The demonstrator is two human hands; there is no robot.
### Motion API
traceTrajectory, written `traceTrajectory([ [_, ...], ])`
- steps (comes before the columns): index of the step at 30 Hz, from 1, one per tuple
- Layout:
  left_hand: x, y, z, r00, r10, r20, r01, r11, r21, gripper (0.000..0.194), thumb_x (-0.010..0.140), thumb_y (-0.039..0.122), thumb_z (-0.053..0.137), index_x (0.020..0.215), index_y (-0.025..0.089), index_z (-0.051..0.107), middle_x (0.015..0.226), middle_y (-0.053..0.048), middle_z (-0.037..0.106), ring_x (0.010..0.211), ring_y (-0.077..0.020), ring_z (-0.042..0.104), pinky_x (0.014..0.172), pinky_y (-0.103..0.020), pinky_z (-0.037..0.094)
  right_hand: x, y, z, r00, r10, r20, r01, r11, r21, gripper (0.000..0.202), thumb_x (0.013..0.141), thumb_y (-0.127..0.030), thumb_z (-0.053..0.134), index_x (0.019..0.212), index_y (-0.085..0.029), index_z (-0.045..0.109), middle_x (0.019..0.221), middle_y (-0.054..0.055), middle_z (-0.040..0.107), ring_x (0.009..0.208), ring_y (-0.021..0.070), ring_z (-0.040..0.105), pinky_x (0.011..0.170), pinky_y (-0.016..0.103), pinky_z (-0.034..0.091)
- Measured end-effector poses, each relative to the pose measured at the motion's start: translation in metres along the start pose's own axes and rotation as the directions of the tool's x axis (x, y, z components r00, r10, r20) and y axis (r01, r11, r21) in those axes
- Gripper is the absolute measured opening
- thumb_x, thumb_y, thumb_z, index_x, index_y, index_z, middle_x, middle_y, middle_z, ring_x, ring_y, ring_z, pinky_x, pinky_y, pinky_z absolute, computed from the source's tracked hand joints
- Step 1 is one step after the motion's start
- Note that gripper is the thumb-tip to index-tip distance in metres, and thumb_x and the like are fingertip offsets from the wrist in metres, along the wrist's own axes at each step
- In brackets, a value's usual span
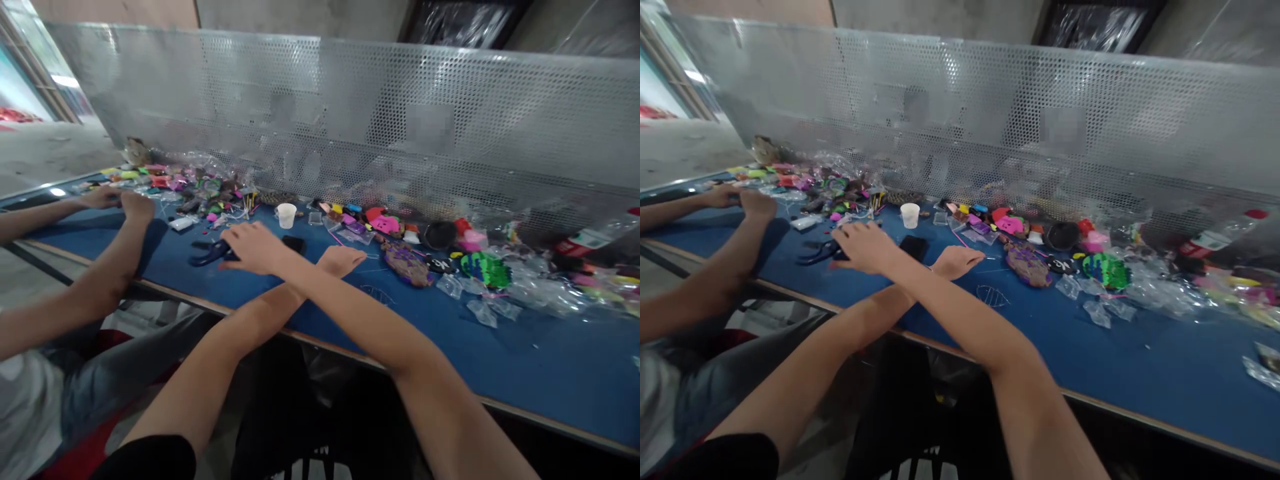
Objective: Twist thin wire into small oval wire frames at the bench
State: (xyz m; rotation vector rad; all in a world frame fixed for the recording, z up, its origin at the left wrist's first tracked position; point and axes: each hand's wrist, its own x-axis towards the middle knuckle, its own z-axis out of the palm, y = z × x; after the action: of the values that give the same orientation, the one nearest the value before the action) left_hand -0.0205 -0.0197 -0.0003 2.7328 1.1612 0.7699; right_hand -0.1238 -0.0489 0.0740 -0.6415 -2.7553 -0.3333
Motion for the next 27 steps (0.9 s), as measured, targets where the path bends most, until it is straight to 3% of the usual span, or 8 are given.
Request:
traceTrajectory([
  [4, -0.002, -0.002, -0.007, 0.990, 0.032, 0.135, -0.034, 0.999, 0.014, 0.037, 0.124, 0.034, 0.051, 0.132, 0.029, 0.087, 0.137, -0.007, 0.088, 0.119, -0.0263, 0.084, 0.095, -0.033, 0.062, 0.061, -0.015, 0.061, 0.978, -0.110, 0.177, 0.120, 0.992, -0.050, 0.069, 0.120, -0.069, 0.055, 0.155, -0.010, 0.060, 0.152, 0.026, 0.074, 0.138, 0.0396, 0.070, 0.116, 0.050, 0.053],
  [8, -0.001, -0.010, -0.009, 0.983, 0.036, 0.179, -0.041, 0.999, 0.021, 0.039, 0.124, 0.035, 0.049, 0.131, 0.028, 0.087, 0.138, -0.009, 0.082, 0.117, -0.0267, 0.083, 0.093, -0.035, 0.063, 0.078, -0.012, 0.082, 0.951, -0.217, 0.221, 0.211, 0.976, 0.051, 0.060, 0.125, -0.060, 0.048, 0.160, -0.012, 0.059, 0.164, 0.026, 0.068, 0.150, 0.0352, 0.065, 0.120, 0.044, 0.049],
  [11, 0.001, -0.014, -0.007, 0.979, -0.016, 0.202, 0.005, 0.999, 0.052, 0.040, 0.123, 0.032, 0.049, 0.128, 0.025, 0.087, 0.141, -0.012, 0.076, 0.115, -0.0267, 0.081, 0.092, -0.037, 0.063, 0.076, 0.004, 0.079, 0.972, -0.176, 0.153, 0.156, 0.978, 0.135, 0.053, 0.126, -0.053, 0.051, 0.164, -0.016, 0.059, 0.173, 0.024, 0.063, 0.159, 0.0343, 0.059, 0.123, 0.042, 0.048],
  [13, 0.003, -0.015, -0.005, 0.976, -0.029, 0.218, 0.015, 0.998, 0.065, 0.038, 0.123, 0.030, 0.049, 0.131, 0.024, 0.086, 0.143, -0.012, 0.073, 0.118, -0.0273, 0.080, 0.092, -0.037, 0.063, 0.069, 0.022, 0.074, 0.996, 0.049, 0.073, -0.058, 0.990, 0.128, 0.044, 0.126, -0.038, 0.051, 0.162, -0.016, 0.062, 0.170, 0.023, 0.065, 0.154, 0.0354, 0.062, 0.118, 0.044, 0.053],
  [15, 0.005, -0.014, -0.002, 0.972, -0.028, 0.234, 0.012, 0.997, 0.070, 0.035, 0.122, 0.029, 0.051, 0.134, 0.025, 0.084, 0.144, -0.013, 0.071, 0.122, -0.0277, 0.078, 0.093, -0.037, 0.062, 0.058, 0.042, 0.067, 0.945, 0.312, 0.098, -0.320, 0.944, 0.081, 0.039, 0.122, -0.023, 0.051, 0.156, -0.012, 0.067, 0.163, 0.025, 0.070, 0.149, 0.0370, 0.065, 0.114, 0.045, 0.056],
  [17, 0.006, -0.012, 0.001, 0.970, -0.037, 0.241, 0.020, 0.997, 0.074, 0.032, 0.121, 0.028, 0.054, 0.134, 0.025, 0.083, 0.145, -0.012, 0.070, 0.126, -0.0276, 0.076, 0.094, -0.036, 0.062, 0.045, 0.061, 0.060, 0.874, 0.410, 0.261, -0.438, 0.897, 0.060, 0.033, 0.118, -0.020, 0.058, 0.145, -0.012, 0.075, 0.159, 0.024, 0.073, 0.143, 0.0383, 0.069, 0.111, 0.046, 0.058],
  [21, 0.006, -0.007, 0.005, 0.970, -0.062, 0.237, 0.044, 0.996, 0.082, 0.028, 0.121, 0.035, 0.059, 0.133, 0.024, 0.082, 0.147, -0.012, 0.070, 0.131, -0.0282, 0.075, 0.098, -0.037, 0.063, 0.028, 0.076, 0.046, 0.872, 0.289, 0.395, -0.377, 0.911, 0.166, 0.028, 0.115, -0.023, 0.073, 0.140, -0.012, 0.078, 0.149, 0.020, 0.077, 0.122, 0.0292, 0.076, 0.100, 0.035, 0.058],
  [27, 0.000, -0.021, 0.005, 0.987, -0.040, 0.154, 0.046, 0.998, -0.038, 0.055, 0.112, 0.041, 0.079, 0.161, 0.020, 0.066, 0.156, -0.017, 0.068, 0.138, -0.0331, 0.075, 0.107, -0.042, 0.066, 0.006, 0.058, 0.015, 0.924, 0.290, 0.250, -0.318, 0.945, 0.075, 0.020, 0.109, -0.007, 0.071, 0.128, -0.008, 0.079, 0.146, 0.025, 0.070, 0.118, 0.0298, 0.071, 0.100, 0.039, 0.059],
])
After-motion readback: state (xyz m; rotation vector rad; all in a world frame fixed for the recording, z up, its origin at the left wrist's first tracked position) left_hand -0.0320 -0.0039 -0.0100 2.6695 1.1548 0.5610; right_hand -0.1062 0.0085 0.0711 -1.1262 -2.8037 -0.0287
